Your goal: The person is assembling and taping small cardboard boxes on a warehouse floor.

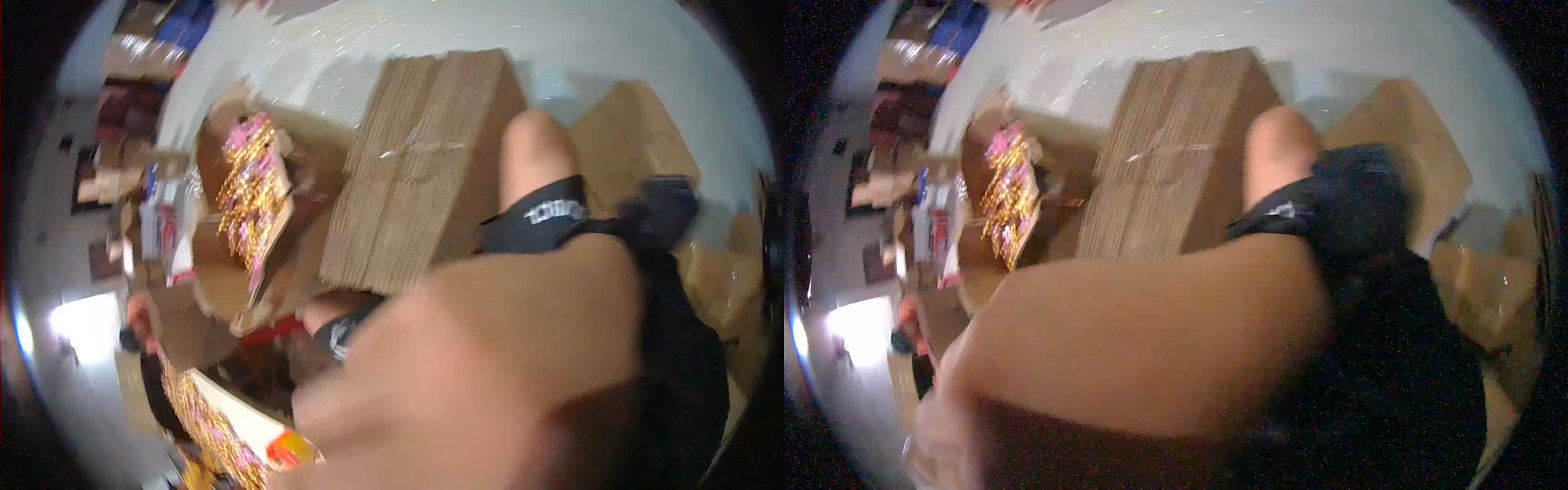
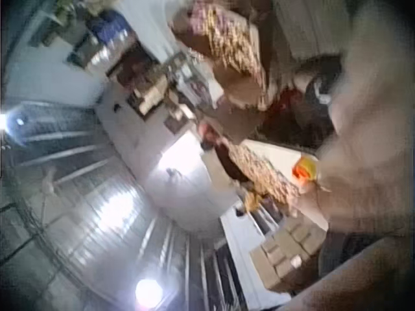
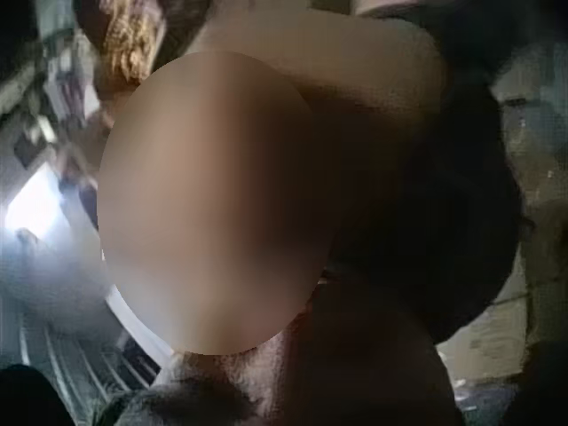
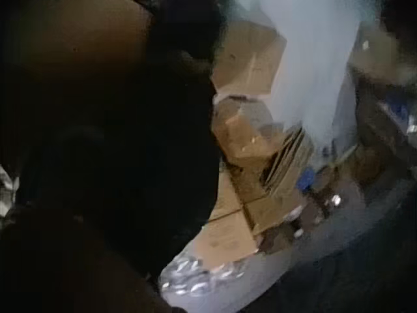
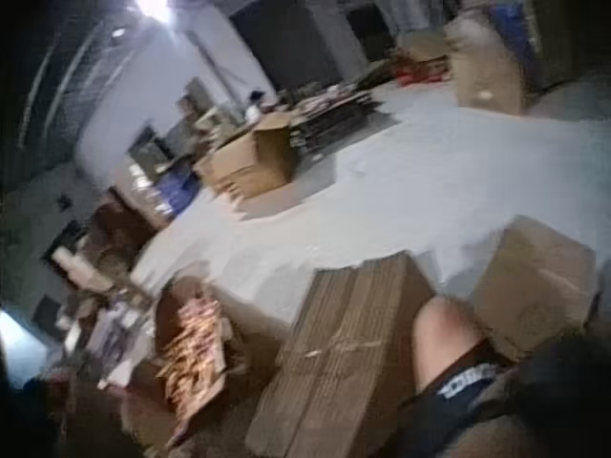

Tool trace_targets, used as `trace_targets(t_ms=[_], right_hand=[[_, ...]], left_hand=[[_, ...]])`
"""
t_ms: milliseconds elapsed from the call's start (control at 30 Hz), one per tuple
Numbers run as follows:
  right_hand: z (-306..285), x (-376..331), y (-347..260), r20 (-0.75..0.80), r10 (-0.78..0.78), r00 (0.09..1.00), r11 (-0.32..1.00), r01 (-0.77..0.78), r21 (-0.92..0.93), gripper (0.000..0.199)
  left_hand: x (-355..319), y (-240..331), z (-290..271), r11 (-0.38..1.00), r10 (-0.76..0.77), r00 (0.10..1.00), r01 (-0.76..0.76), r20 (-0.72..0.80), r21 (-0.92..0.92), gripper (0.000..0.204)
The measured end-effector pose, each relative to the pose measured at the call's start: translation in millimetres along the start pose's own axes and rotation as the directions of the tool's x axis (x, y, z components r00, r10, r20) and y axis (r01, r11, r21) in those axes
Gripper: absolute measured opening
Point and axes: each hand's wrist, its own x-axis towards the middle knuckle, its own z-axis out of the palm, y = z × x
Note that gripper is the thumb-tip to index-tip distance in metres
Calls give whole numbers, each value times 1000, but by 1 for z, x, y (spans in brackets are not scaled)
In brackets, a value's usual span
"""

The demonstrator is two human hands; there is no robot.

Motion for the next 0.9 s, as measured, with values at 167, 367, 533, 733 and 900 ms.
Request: trace_targets(t_ms=[167,367,533,733,900], right_hand=[[-62,-87,13,-82,559,825,826,-563,-39,32],[-140,-366,26,-819,574,-6,-12,-1000,-1,25],[-116,-642,-33,-761,202,-616,-568,-707,421,46],[-40,-782,-107,-846,-258,-467,-848,-310,430,47],[-88,-806,-115,-819,-471,-329,-820,-179,543,28]], left_hand=[[20,78,-20,980,189,973,-195,-135,-30,30],[46,194,-51,875,427,858,-472,-286,-110,30],[57,287,-55,743,581,751,-647,-315,-172,31],[43,337,-41,686,663,712,-702,-231,-194,31],[38,371,-15,674,708,700,-709,-91,-207,31]])
